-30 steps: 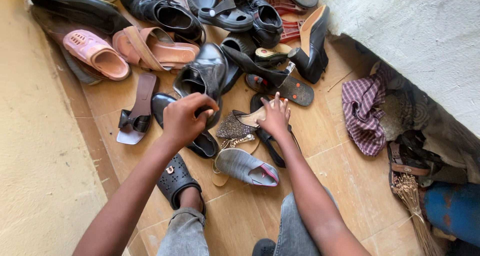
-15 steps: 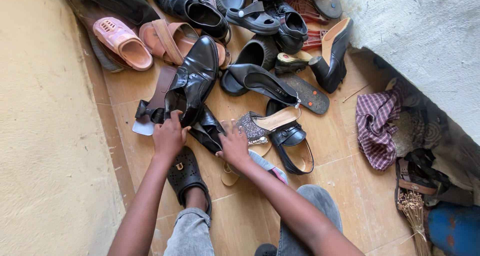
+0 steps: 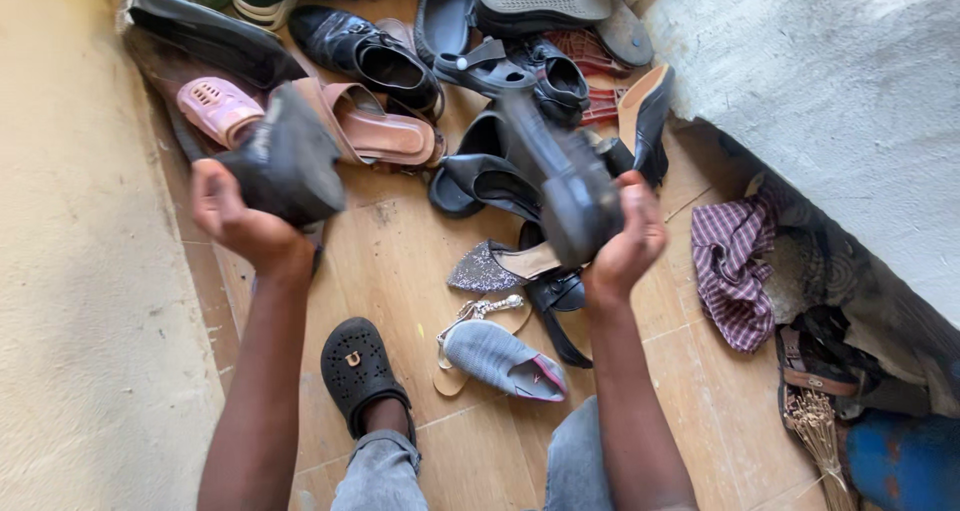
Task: The person sorts through a pile of footwear on the floor, picking up and pairing various shoes, sandals, and boots before placing some black shoes and boots into an organized row.
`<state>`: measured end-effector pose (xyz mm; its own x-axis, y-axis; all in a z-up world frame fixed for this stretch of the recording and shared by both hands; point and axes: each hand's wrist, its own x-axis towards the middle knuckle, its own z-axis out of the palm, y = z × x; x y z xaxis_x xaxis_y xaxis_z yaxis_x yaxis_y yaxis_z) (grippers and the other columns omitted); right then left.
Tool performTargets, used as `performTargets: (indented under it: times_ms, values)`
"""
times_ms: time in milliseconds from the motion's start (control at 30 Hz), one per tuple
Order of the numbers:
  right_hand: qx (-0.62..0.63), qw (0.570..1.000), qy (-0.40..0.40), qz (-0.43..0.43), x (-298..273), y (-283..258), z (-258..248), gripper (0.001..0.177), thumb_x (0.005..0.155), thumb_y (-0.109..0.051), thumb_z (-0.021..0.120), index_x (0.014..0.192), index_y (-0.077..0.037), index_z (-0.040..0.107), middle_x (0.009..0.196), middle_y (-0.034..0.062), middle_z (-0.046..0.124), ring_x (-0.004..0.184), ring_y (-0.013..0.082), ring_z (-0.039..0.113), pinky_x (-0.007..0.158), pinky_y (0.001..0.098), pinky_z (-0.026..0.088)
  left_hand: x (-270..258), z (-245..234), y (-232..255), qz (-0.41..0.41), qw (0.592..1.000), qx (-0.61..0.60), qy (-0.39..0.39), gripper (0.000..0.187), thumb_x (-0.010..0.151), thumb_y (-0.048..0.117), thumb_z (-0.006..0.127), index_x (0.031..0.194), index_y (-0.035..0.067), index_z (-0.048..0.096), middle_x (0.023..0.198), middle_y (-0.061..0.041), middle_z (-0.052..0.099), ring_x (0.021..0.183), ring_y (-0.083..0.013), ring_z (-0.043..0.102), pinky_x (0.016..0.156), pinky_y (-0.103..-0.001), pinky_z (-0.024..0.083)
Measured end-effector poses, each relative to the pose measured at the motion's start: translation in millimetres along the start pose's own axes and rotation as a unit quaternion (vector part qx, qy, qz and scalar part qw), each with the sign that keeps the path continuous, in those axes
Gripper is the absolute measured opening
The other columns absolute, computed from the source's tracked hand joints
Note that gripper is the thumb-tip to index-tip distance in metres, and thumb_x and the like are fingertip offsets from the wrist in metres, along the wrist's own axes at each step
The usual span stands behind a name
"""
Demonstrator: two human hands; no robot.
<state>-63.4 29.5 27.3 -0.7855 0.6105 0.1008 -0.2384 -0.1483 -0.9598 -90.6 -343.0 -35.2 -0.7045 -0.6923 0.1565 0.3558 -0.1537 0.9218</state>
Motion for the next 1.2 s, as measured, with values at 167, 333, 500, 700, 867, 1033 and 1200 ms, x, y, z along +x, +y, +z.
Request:
performTargets:
  times_ms: [167, 333, 500, 700, 867, 1033, 1200]
  values:
    - [0.048, 0.994, 0.070, -0.069, 10, -34, 18, 0.034, 0.101, -0.023, 0.052, 0.118, 0.000, 0.072, 0.116, 0.0081, 0.073, 0.103, 0.0151, 0.070, 0.099, 0.0323, 0.056, 11, 45, 61, -0.135, 0.971, -0.195, -0.009, 0.051, 0.100, 0.048, 0.059, 0.125, 0.004, 0.058, 0.122, -0.013, 0.064, 0.118, -0.0286, 0.071, 0.109, -0.045, 0.060]
    - [0.045, 0.997, -0.023, -0.055, -5, 15, 13, 0.028, 0.109, -0.020, 0.059, 0.121, 0.003, 0.068, 0.115, 0.0073, 0.068, 0.108, 0.0153, 0.066, 0.104, 0.0359, 0.056, -50, 126, 41, -0.159, 0.960, -0.115, -0.202, 0.052, 0.089, 0.035, 0.069, 0.127, 0.003, 0.054, 0.122, -0.010, 0.061, 0.113, -0.0224, 0.064, 0.103, -0.037, 0.051]
    - [0.218, 0.947, -0.147, 0.184, 2, 1, 2, 0.032, 0.110, -0.015, 0.063, 0.125, 0.011, 0.074, 0.101, 0.0039, 0.067, 0.090, 0.0132, 0.063, 0.090, 0.0301, 0.052, -52, 137, 41, -0.276, 0.857, -0.053, -0.432, 0.038, 0.097, 0.028, 0.079, 0.108, -0.003, 0.060, 0.094, -0.009, 0.063, 0.081, -0.0194, 0.058, 0.073, -0.036, 0.048]
    - [0.007, 0.997, -0.016, 0.082, -3, -26, 11, 0.026, 0.102, -0.017, 0.063, 0.104, 0.005, 0.076, 0.100, 0.0059, 0.074, 0.087, 0.0128, 0.066, 0.084, 0.0273, 0.053, -54, 116, 50, 0.071, 0.813, 0.455, -0.356, 0.031, 0.093, 0.038, 0.072, 0.099, 0.008, 0.075, 0.083, -0.020, 0.070, 0.076, -0.0397, 0.066, 0.068, -0.049, 0.051]
    - [-0.289, 0.948, -0.064, -0.117, -10, 0, 14, 0.024, 0.097, -0.015, 0.074, 0.082, 0.002, 0.065, 0.120, 0.0095, 0.071, 0.102, 0.0184, 0.063, 0.091, 0.0296, 0.051, -63, 70, 22, 0.135, 0.772, 0.514, -0.348, 0.019, 0.098, 0.028, 0.067, 0.097, 0.009, 0.072, 0.090, -0.014, 0.072, 0.087, -0.0364, 0.067, 0.078, -0.050, 0.048]
    - [-0.379, 0.879, -0.282, -0.062, -44, 72, 12, 0.025, 0.073, -0.017, 0.082, 0.088, -0.003, 0.068, 0.143, 0.0067, 0.047, 0.121, 0.0244, 0.061, 0.087, 0.0373, 0.059, -114, 0, -62, 0.145, 0.611, 0.603, -0.493, 0.015, 0.079, 0.009, 0.065, 0.090, 0.018, 0.069, 0.087, -0.004, 0.073, 0.088, -0.0252, 0.070, 0.079, -0.046, 0.048]
    - [-0.580, 0.750, -0.315, 0.043, -70, 124, 7, 0.028, 0.081, -0.026, 0.084, 0.102, -0.011, 0.074, 0.139, 0.0069, 0.052, 0.102, 0.0310, 0.066, 0.089, 0.0452, 0.053, -153, -54, -117, 0.186, 0.531, 0.647, -0.515, 0.021, 0.078, 0.008, 0.067, 0.098, 0.013, 0.062, 0.086, -0.004, 0.071, 0.083, -0.0234, 0.070, 0.073, -0.040, 0.052]
